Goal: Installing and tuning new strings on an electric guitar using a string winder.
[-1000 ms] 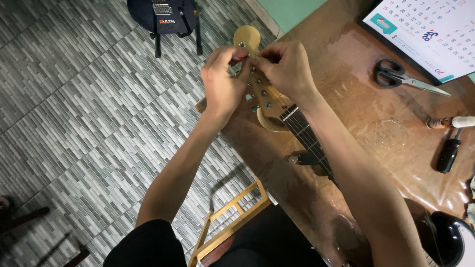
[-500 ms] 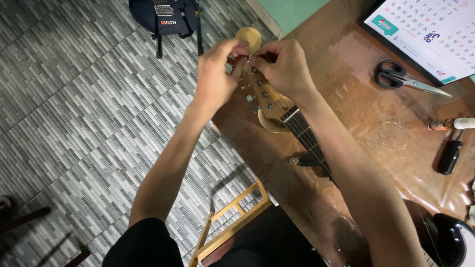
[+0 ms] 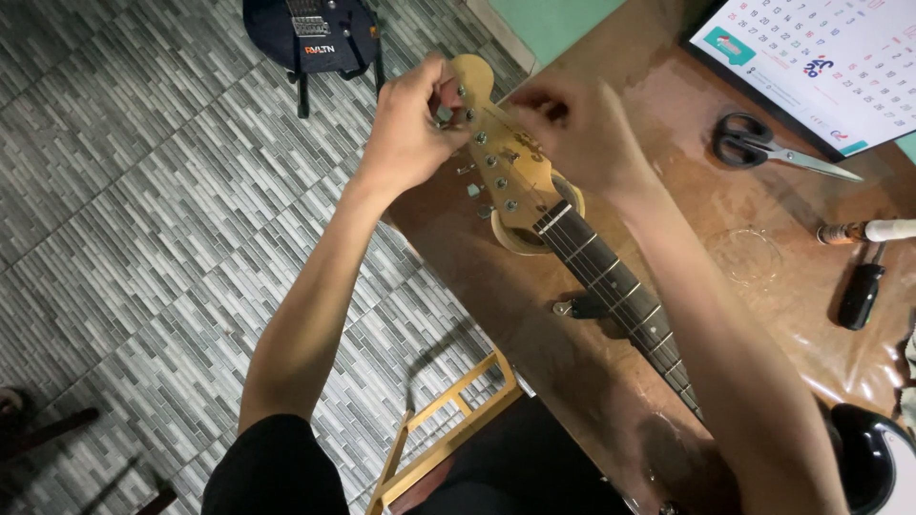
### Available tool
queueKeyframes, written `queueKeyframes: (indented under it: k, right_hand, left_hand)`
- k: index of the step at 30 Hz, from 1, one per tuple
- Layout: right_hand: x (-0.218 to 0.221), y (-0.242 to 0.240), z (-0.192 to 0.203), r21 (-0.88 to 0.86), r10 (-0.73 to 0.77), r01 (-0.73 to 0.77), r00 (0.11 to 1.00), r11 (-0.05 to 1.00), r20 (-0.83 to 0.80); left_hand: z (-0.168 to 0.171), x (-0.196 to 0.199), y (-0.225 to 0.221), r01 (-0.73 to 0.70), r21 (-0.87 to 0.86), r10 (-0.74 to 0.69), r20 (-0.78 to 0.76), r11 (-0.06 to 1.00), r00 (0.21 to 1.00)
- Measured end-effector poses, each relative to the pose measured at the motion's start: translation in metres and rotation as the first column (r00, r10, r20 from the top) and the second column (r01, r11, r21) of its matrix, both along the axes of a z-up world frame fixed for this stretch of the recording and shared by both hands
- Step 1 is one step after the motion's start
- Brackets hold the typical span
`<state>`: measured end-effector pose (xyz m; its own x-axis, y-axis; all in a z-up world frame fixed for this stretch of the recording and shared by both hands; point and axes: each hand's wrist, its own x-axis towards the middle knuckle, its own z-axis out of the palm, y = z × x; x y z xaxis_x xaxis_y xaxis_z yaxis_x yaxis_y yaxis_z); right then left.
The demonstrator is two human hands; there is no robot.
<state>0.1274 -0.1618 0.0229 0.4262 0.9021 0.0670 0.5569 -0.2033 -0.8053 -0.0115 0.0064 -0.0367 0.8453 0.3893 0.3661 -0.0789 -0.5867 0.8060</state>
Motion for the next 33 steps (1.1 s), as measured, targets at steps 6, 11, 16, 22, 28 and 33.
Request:
queueKeyframes:
  k: [6,11,16,22,28,33]
  right_hand:
    - [-0.019,-0.043,0.016,-0.176,-0.103,0.104,0.995,0.979,0.018]
    - [-0.020,-0.039,0.000,-0.098,-0.047,0.052,0.998,0.994,0.052]
    - [-0.019,-0.041,0.009,-0.206,-0.079,0.078,0.997,0.976,0.002]
    - [-0.028,-0.057,0.023,-0.332,-0.039,0.050,0.999,0.942,0.038]
    - [-0.028,-0.090,0.010,-0.221,0.027,0.016,0.982,0.975,0.188]
    - [-0.029,-0.115,-0.005,-0.154,0.036,0.010,0.956,0.988,0.292]
  left_hand:
    - [0.002,0.002,0.002,-0.038,0.074,0.042,-0.049,0.997,0.998]
    - [0.010,-0.002,0.004,-0.003,-0.059,0.000,-0.045,0.998,0.999]
    - [0.008,-0.003,0.008,-0.063,-0.071,0.053,-0.128,0.996,0.990]
    - [-0.005,0.002,0.025,-0.089,0.007,0.088,0.064,0.996,0.994]
    - [-0.002,0.001,0.030,-0.151,0.014,0.149,0.117,0.988,0.982]
    - [-0.001,0.002,0.032,-0.211,0.142,0.187,0.165,0.967,0.968]
